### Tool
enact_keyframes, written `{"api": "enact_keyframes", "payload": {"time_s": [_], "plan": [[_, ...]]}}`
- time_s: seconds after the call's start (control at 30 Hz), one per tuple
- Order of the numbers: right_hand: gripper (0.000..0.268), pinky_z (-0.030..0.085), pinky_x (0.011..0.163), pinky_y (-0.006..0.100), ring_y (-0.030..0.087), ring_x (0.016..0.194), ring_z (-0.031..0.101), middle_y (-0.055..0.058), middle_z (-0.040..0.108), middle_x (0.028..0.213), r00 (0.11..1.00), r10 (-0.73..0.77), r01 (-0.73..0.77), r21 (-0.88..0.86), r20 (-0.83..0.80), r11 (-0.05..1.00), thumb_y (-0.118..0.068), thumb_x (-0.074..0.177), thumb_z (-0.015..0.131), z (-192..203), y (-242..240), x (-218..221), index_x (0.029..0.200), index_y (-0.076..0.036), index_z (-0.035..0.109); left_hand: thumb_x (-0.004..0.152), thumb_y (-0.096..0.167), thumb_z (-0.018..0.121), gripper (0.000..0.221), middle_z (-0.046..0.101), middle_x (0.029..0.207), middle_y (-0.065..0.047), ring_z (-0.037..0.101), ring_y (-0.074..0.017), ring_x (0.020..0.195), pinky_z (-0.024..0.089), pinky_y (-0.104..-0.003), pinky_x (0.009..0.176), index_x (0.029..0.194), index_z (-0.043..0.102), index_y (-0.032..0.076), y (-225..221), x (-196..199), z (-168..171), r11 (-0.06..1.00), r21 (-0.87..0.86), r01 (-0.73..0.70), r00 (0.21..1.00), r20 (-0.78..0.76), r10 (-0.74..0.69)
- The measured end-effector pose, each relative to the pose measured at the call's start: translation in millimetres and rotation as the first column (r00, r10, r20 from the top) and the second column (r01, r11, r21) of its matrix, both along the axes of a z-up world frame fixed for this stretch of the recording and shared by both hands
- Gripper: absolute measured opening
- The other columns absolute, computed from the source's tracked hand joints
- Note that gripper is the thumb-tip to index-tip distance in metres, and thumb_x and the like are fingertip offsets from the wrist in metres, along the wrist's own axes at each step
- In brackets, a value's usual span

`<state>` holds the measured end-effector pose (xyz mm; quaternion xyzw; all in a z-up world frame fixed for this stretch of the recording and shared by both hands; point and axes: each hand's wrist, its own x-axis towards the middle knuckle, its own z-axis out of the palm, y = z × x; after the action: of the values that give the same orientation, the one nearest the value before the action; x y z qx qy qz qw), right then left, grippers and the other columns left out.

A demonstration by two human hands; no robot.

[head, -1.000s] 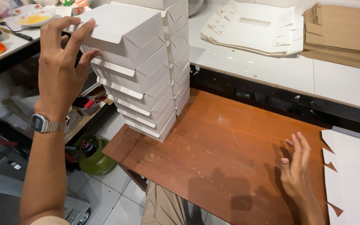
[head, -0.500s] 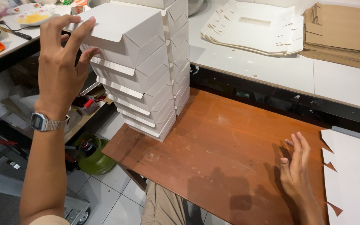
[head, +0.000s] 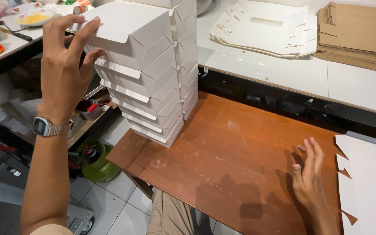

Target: The person assembles two white cardboard boxes from flat sheets on a wooden table. They fold the sides, tuck in tabs, and stack the completed boxes. The person then begins assembling a larger box with a window cutout.

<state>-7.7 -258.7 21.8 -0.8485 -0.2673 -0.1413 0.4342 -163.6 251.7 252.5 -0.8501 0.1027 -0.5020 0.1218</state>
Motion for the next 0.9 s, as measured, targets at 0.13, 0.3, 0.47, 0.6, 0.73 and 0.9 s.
{"api": "enact_keyframes", "payload": {"time_s": [0.13, 0.3, 0.47, 0.6, 0.73, 0.9], "plan": [[0.089, 0.046, 0.103, 0.051, 0.032, 0.137, 0.045, 0.020, 0.017, 0.162, 1.000, -0.008, 0.008, -0.018, -0.024, 1.000, -0.058, 0.093, 0.025, 0.6, -0.9, 0.4, 0.159, 0.002, 0.021, 0.112, -0.009, 0.077, 0.049, 0.047, 0.140, -0.026, 0.048, -0.0443, 0.128, 0.060, -0.053, 0.092, 0.153, 0.053, 0.001, 0.0, -0.9, -1.9, 1.000, -0.007, -0.007, 1.000, 0.003, 0.007], [0.087, 0.043, 0.107, 0.052, 0.035, 0.136, 0.046, 0.021, 0.018, 0.161, 1.000, 0.012, -0.012, -0.001, 0.018, 1.000, -0.056, 0.096, 0.026, -1.8, -1.8, 2.1, 0.158, 0.004, 0.022, 0.110, -0.014, 0.078, 0.062, 0.044, 0.145, -0.026, 0.046, -0.0446, 0.134, 0.061, -0.054, 0.097, 0.159, 0.046, 0.005, 0.4, -2.8, -6.2, 1.000, -0.008, -0.022, 1.000, 0.000, 0.022], [0.085, 0.043, 0.106, 0.052, 0.034, 0.137, 0.045, 0.020, 0.017, 0.162, 1.000, -0.003, 0.003, -0.021, -0.029, 1.000, -0.057, 0.095, 0.027, -0.4, -1.6, 1.5, 0.158, 0.000, 0.023, 0.119, 0.009, 0.064, 0.033, 0.043, 0.145, -0.028, 0.039, -0.0445, 0.137, 0.052, -0.062, 0.103, 0.149, 0.052, 0.000, -11.2, -1.0, -8.3, 1.000, 0.014, 0.017, 0.976, 0.215, -0.019], [0.080, 0.032, 0.116, 0.056, 0.035, 0.141, 0.040, 0.018, 0.015, 0.164, 0.997, 0.016, -0.020, -0.065, -0.071, 0.998, -0.061, 0.095, 0.025, -3.0, -5.4, 4.0, 0.152, -0.007, 0.041, 0.099, -0.006, 0.050, 0.010, 0.051, 0.100, -0.015, 0.050, -0.0292, 0.093, 0.040, -0.043, 0.084, 0.103, 0.055, 0.001, -53.7, 13.5, -43.4, 0.977, 0.049, 0.208, 0.781, 0.593, -0.196], [0.061, 0.039, 0.110, 0.051, 0.031, 0.142, 0.042, 0.014, 0.042, 0.157, 0.999, -0.007, 0.013, -0.153, 0.036, 0.988, -0.049, 0.105, 0.030, -14.7, -8.6, 13.2, 0.135, -0.009, 0.064, 0.105, 0.033, 0.053, 0.027, 0.064, 0.099, -0.009, 0.063, -0.0266, 0.087, 0.055, -0.039, 0.072, 0.110, 0.065, 0.009, -158.6, 35.8, -131.1, 0.834, -0.011, 0.551, 0.819, 0.198, -0.539], [0.014, 0.051, 0.101, 0.043, 0.030, 0.114, 0.065, 0.004, 0.072, 0.118, 0.921, 0.015, 0.046, -0.148, 0.388, 0.988, -0.021, 0.094, 0.073, -28.0, -9.2, 26.7, 0.105, -0.015, 0.078, 0.104, 0.031, 0.045, 0.031, 0.057, 0.087, -0.011, 0.056, -0.0307, 0.082, 0.044, -0.038, 0.065, 0.102, 0.065, 0.006, -246.2, 108.3, -233.3, 0.625, -0.159, 0.764, 0.593, -0.208, -0.778]]}}
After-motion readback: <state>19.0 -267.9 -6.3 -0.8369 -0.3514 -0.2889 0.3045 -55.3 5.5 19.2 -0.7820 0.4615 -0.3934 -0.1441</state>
